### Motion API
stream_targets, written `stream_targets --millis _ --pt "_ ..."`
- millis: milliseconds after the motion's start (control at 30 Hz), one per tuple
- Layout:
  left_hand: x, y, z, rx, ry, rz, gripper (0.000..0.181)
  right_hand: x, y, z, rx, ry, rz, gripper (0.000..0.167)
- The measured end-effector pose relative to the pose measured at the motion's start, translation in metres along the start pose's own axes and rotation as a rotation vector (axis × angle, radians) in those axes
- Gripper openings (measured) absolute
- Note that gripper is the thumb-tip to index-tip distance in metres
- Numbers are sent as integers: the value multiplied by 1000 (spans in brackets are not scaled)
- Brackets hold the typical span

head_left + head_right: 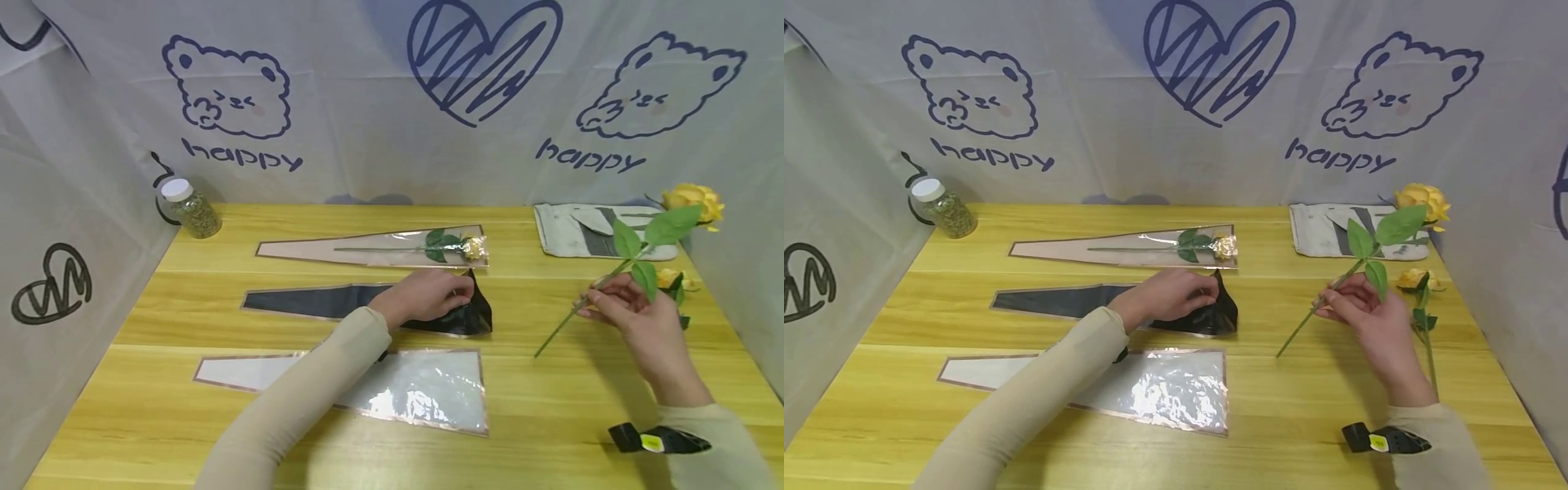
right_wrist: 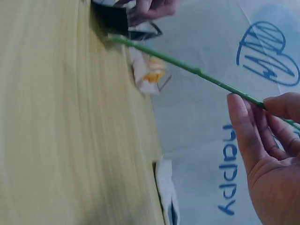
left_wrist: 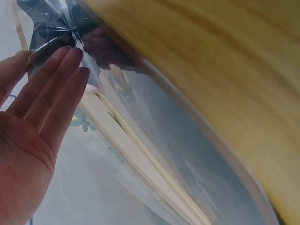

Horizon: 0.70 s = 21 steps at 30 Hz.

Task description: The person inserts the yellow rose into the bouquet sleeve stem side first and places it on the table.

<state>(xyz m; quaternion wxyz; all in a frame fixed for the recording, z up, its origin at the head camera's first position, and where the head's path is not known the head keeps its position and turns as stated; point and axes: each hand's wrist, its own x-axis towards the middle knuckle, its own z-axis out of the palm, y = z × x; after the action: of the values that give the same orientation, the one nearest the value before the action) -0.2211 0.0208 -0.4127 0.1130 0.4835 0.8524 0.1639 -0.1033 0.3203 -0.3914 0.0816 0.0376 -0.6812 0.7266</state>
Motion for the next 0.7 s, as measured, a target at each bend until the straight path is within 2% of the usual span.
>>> stream_targets --millis 267,500,700 --pt "2 1 0 -2 -8 20 15 10 -3 28 187 64 -127 12" --pt "2 0 1 -6 -6 18 15 18 2 45 216 172 -125 16" --pt "2 1 1 -9 -1 15 15 21 10 57 262 164 -138 16"
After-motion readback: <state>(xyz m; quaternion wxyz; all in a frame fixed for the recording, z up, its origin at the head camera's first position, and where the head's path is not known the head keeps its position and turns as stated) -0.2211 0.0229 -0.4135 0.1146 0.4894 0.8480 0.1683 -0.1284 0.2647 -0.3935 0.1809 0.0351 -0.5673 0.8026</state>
